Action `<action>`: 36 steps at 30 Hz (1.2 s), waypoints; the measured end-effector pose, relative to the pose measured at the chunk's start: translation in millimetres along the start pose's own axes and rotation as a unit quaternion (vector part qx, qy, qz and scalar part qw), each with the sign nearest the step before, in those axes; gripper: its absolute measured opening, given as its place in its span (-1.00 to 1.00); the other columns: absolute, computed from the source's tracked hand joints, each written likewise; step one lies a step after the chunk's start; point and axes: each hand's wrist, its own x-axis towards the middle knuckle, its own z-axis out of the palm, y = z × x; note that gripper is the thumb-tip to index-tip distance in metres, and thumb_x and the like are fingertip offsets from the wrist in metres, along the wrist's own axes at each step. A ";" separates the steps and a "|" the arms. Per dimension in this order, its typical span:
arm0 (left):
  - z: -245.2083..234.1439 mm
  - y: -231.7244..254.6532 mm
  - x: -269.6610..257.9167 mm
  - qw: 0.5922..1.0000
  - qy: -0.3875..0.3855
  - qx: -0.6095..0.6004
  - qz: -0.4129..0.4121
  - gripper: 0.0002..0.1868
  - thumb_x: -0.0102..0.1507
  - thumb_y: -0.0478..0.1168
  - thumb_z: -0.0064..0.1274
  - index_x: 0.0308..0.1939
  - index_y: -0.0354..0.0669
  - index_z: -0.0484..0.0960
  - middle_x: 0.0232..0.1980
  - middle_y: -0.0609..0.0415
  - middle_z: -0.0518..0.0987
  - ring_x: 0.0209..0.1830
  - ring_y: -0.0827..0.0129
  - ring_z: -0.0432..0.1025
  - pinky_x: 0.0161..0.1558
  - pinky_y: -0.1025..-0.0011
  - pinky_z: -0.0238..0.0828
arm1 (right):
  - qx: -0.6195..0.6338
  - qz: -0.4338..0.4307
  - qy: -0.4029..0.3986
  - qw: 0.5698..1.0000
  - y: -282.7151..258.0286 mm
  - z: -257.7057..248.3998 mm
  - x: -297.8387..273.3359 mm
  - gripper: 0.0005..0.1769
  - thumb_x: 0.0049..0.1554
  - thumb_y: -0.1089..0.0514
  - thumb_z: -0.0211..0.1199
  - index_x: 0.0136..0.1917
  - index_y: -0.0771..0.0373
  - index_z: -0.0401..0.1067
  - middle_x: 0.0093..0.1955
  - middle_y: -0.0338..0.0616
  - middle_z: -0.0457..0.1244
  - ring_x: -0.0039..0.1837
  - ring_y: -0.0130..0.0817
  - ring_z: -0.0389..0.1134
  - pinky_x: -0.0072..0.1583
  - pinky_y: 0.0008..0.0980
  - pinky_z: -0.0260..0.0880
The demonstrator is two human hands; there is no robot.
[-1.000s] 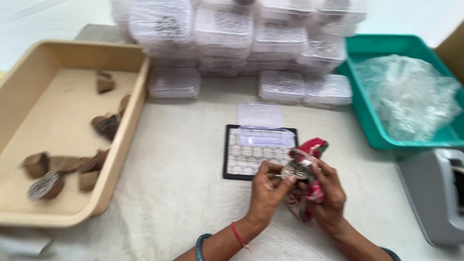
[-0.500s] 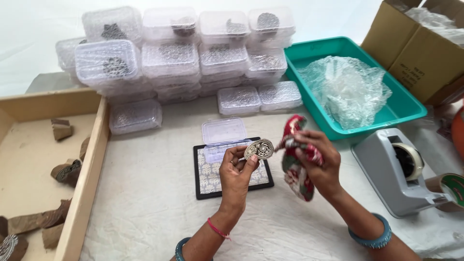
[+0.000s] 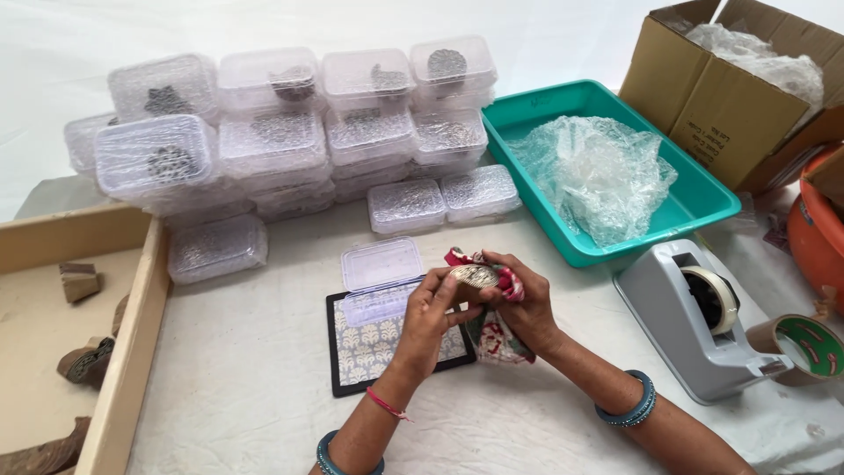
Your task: The person cleans a small plastic container with a cloth, then places a decorative metal object inside. They close the container and wrap it in bubble wrap, securing the package with tape.
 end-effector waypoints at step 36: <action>15.3 -1.2 -8.5 0.992 0.110 0.056 0.035 -0.33 0.27 -0.33 0.14 0.41 -0.28 0.21 0.31 -0.23 0.51 0.22 0.33 0.53 0.20 0.47 0.50 | -0.411 -0.031 -0.042 0.910 -54.5 -53.9 28.9 -0.25 -0.21 0.24 0.43 0.30 0.17 0.43 0.46 -0.03 0.15 0.45 0.05 0.17 0.31 0.08 0.28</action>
